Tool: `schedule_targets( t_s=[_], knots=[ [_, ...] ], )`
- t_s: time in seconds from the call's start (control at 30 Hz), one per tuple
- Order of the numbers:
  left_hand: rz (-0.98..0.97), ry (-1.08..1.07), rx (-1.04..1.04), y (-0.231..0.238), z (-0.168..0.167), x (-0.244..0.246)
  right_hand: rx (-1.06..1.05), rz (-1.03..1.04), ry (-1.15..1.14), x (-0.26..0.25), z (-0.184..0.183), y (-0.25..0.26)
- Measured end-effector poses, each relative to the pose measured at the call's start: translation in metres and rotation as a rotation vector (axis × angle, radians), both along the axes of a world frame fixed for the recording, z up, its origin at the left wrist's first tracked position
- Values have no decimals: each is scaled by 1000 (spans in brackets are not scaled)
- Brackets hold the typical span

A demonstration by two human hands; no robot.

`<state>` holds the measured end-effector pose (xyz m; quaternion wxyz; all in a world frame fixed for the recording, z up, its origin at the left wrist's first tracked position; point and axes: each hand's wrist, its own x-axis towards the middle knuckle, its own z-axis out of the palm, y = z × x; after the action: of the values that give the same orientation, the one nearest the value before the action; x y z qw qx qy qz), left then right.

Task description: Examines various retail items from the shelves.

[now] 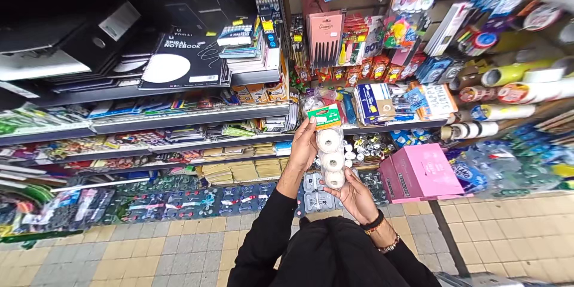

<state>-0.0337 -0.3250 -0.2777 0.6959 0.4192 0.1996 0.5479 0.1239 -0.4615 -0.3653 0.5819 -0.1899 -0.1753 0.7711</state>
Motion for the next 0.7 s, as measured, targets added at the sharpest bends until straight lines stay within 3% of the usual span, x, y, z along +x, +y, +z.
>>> schedule_targets(
  t_s=[0.7],
  knots=[
    [2, 12, -1, 0, 2, -4, -2, -5, -1, -3, -1, -5]
  ],
)
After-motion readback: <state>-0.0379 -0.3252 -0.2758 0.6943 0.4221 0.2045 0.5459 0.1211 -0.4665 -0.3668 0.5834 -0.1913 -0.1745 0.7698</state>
